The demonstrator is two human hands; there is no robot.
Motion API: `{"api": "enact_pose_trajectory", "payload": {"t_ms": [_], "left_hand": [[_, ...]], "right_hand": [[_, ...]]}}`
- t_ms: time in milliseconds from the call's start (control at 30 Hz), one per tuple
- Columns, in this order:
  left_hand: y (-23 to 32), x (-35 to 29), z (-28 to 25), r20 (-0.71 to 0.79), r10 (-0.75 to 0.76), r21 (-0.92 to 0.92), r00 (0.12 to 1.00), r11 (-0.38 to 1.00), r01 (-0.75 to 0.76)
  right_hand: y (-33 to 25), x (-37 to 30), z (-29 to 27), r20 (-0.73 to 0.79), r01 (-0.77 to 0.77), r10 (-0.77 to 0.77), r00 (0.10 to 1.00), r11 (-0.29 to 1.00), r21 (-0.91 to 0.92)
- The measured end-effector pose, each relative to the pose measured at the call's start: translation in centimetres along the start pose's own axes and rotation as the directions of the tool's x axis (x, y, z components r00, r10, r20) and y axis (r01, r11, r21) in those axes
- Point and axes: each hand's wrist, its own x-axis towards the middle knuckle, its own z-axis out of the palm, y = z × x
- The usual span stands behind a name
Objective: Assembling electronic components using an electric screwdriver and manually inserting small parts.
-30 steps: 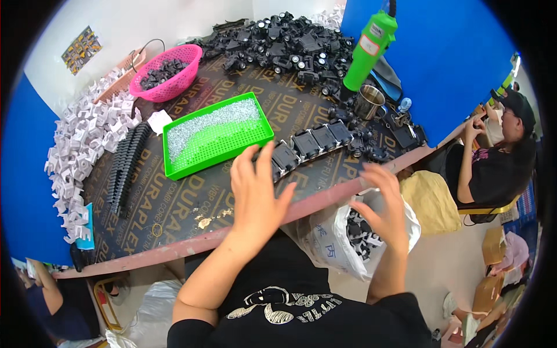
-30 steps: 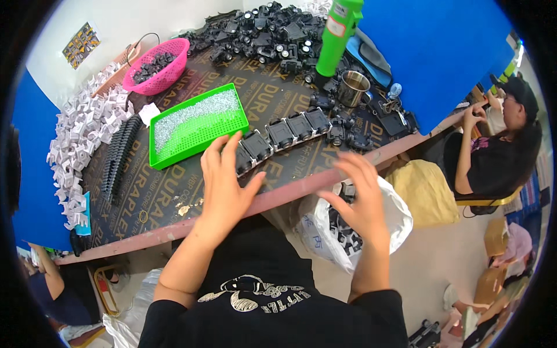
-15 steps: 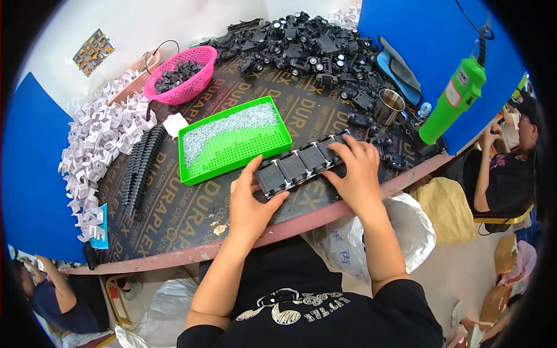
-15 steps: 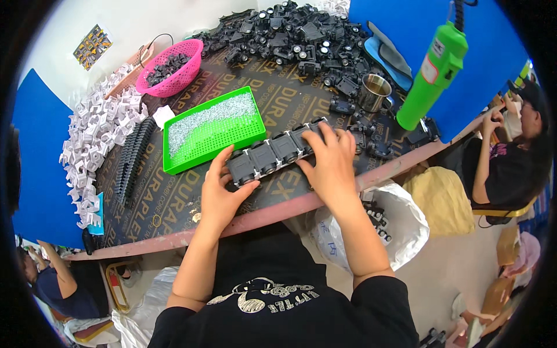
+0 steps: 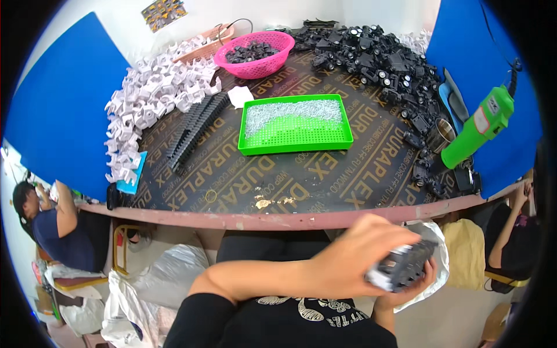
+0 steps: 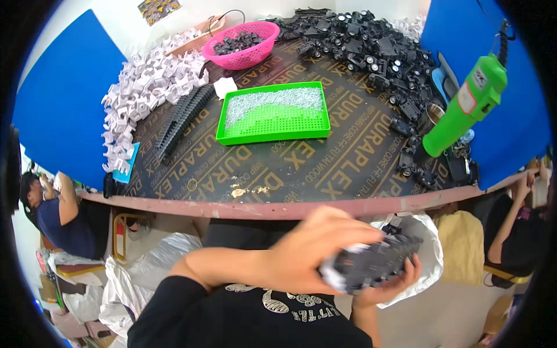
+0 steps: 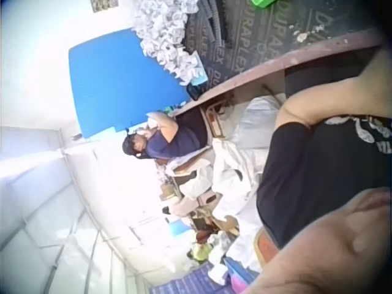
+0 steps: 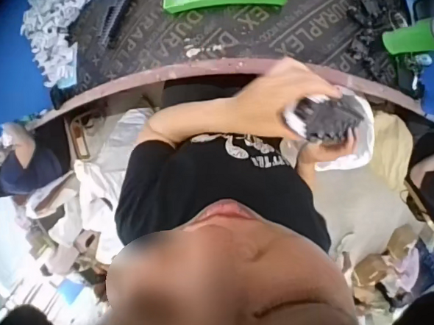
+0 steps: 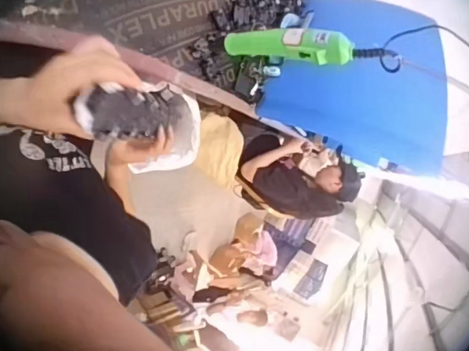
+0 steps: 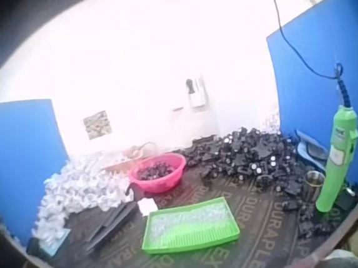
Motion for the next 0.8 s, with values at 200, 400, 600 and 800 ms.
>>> {"api": "enact_pose_trajectory", "payload": {"t_ms": [200,400,600,800], "left_hand": [[-5.9,-1.0,11.2,0.270,-0.115,0.039,0.956,0.993,0.108],[-6.3,-4.3,5.9,0.440,-0.122,0.012,0.890,0.992,0.129],[-3.5,-6.1,-5.0,0.425,-0.292,0.165,0.857,0.956,0.243],[0.5,-7.3,-13.2,-0.043,-0.222,0.366,0.974,0.904,0.222]], "right_hand": [[8.0,-5.5,-7.5,-0.031,-0.310,0.327,0.944,0.856,-0.414],[4.5,-2.9,-2.4,0.103,-0.330,0.402,0.910,0.850,-0.410],[-3.6,2.8,6.2,0.241,-0.066,0.052,0.969,0.997,0.048],[-10.4,11.0,9.7,0.285,0.317,-0.480,0.830,0.825,0.468]]}}
